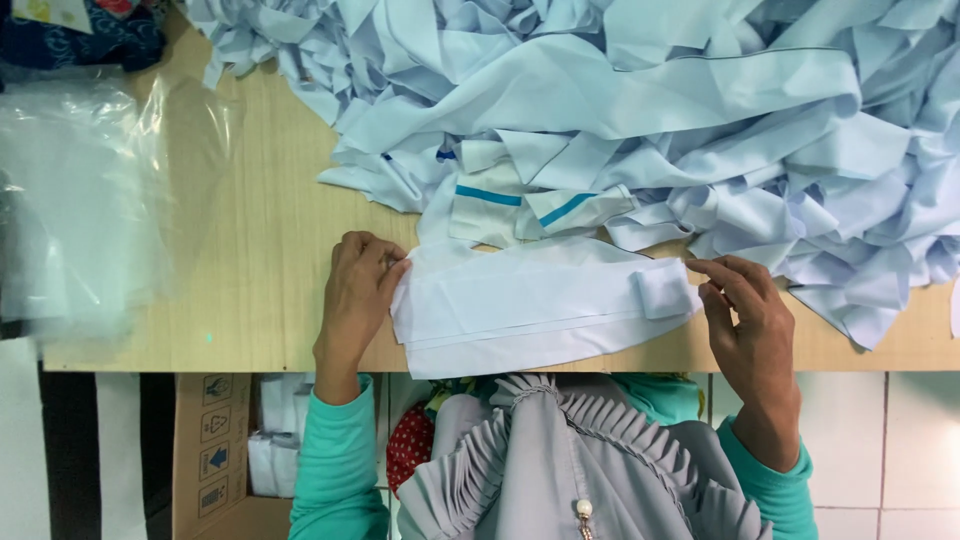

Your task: The person folds individual strips of white fabric by hand, rolls them into bundles, and places them into plastic bags before storing the bags in a cardboard box.

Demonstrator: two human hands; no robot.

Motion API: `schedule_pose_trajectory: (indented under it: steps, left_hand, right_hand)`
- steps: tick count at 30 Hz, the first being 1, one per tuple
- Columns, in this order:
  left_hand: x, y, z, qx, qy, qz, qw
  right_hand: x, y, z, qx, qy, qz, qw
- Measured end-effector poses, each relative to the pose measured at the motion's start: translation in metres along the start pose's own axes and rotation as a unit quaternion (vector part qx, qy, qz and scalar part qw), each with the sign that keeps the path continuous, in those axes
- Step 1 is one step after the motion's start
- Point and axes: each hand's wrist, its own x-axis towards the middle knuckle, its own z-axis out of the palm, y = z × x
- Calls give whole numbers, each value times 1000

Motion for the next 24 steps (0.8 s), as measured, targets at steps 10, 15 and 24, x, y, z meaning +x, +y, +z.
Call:
schedule_pose_trajectory:
  steps: [10,15,24]
  left_hand:
    - [-20,-5,-8,-75,24,175,981]
    - [-28,-7,-9,-37,30,245,968]
    - [-33,-16,9,45,25,228,972]
  right_hand:
    - [-7,7,-8,-2,-11,22,1000]
    - [-3,-10,3,11,-32,-5,999]
    - [31,-94,57,36,-104,-113,987]
